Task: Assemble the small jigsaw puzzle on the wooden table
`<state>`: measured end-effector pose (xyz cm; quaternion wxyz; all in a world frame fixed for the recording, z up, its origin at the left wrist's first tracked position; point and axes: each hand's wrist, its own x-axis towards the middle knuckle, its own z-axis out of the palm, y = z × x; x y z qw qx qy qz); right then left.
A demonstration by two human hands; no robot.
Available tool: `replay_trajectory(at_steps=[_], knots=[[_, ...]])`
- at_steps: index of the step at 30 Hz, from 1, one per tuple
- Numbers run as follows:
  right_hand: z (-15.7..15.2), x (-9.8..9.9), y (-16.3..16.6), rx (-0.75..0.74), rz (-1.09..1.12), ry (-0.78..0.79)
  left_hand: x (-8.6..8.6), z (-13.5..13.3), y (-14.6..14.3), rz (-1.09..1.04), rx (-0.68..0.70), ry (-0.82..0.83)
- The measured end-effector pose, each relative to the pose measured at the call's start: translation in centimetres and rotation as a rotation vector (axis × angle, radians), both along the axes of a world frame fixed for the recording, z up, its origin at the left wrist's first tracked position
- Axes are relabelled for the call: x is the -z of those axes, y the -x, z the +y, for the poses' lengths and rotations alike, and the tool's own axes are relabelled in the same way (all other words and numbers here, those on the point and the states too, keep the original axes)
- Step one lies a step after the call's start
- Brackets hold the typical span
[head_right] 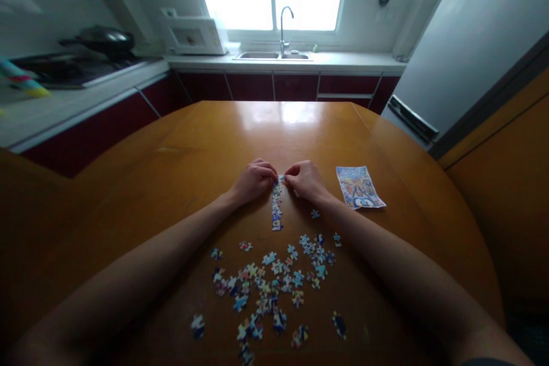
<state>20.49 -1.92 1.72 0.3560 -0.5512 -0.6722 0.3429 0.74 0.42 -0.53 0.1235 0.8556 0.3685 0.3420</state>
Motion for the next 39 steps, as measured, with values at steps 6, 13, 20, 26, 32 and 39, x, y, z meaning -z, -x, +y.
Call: replay_trajectory(at_steps=[6, 13, 20, 26, 32, 39], knots=[[0.6, 0.2, 0.3, 0.007, -0.118, -0.006, -0.2, 0.0, -0.1, 0.009, -0.001, 0.003], [1.1, 0.4, 0.5, 0.019, -0.166, 0.014, -0.3, -0.1, -0.1, 0.006, -0.003, 0.012], [1.3, 0.7, 0.6, 0.027, -0.142, 0.047, -0.2, -0.1, -0.1, 0.007, -0.012, 0.014], [1.5, 0.1, 0.1, -0.094, 0.022, -0.091, -0.2, -0.2, -0.1, 0.004, 0.004, 0.014], [1.4, 0.1, 0.1, -0.153, 0.232, -0.038, -0.5, -0.5, -0.3, -0.051, -0.036, -0.021], [1.4, 0.1, -0.2, -0.234, 0.402, 0.002, -0.5, -0.6, -0.4, -0.152, 0.034, -0.041]])
